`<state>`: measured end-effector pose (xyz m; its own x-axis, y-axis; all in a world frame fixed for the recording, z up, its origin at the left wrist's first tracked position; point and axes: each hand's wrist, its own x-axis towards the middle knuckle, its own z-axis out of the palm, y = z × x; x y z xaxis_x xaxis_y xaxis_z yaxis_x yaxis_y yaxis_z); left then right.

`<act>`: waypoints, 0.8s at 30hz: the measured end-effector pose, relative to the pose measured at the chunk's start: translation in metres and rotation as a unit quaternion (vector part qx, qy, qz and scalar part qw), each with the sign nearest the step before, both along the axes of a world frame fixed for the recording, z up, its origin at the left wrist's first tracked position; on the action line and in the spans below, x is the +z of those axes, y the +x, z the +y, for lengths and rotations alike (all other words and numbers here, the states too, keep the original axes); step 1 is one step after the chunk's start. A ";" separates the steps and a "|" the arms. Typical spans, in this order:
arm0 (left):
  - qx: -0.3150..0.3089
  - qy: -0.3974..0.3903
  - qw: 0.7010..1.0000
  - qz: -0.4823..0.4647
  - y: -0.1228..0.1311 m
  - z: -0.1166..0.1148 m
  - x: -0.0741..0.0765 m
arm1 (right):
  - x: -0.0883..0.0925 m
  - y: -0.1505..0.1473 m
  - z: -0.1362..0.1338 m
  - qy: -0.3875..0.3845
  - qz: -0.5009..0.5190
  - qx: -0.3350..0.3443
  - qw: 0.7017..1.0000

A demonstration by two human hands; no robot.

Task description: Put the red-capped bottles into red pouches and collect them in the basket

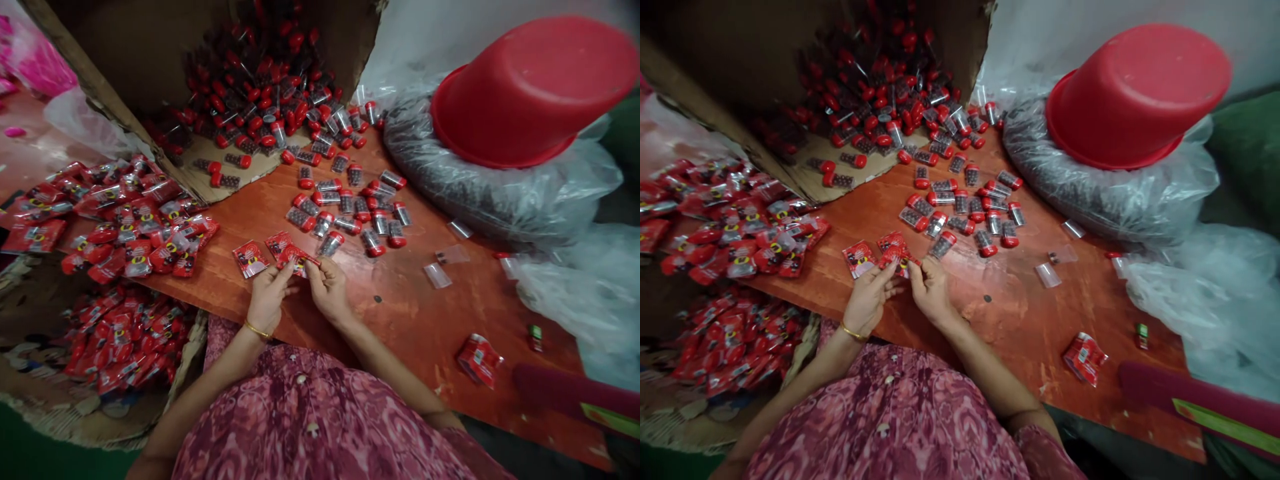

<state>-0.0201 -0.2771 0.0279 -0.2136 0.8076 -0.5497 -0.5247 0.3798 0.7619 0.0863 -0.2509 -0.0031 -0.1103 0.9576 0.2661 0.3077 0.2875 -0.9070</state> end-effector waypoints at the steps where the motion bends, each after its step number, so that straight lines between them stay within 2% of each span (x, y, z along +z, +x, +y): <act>1: 0.011 -0.007 1.000 -0.013 0.001 0.000 -0.001 | -0.001 0.000 -0.001 -0.009 -0.001 0.001 1.000; 4: 0.032 -0.006 0.999 -0.004 0.001 0.002 -0.003 | -0.003 -0.002 -0.004 -0.036 0.001 0.009 0.999; 8: 0.000 0.021 1.000 0.018 0.002 0.005 -0.002 | -0.005 -0.002 -0.006 -0.029 -0.018 0.021 0.999; 12: 0.028 0.022 0.999 0.035 0.000 0.010 0.000 | 0.001 0.013 0.007 -0.017 -0.114 0.000 0.993; 14: 0.045 0.012 0.999 0.028 -0.002 0.014 0.001 | 0.005 0.025 0.021 -0.022 -0.219 -0.053 0.974; 17: 0.047 -0.011 0.999 -0.005 -0.002 0.020 0.002 | 0.007 0.039 0.042 -0.051 -0.382 -0.155 0.910; 19: 0.036 -0.031 0.998 -0.038 -0.001 0.022 0.003 | 0.005 0.043 0.049 -0.067 -0.439 -0.170 0.880; 21: 0.023 -0.045 0.996 -0.067 0.000 0.023 0.002 | 0.002 0.045 0.051 -0.077 -0.455 -0.146 0.875; 24: 0.018 -0.053 0.995 -0.085 -0.001 0.022 0.001 | -0.001 0.048 0.049 -0.095 -0.424 -0.107 0.894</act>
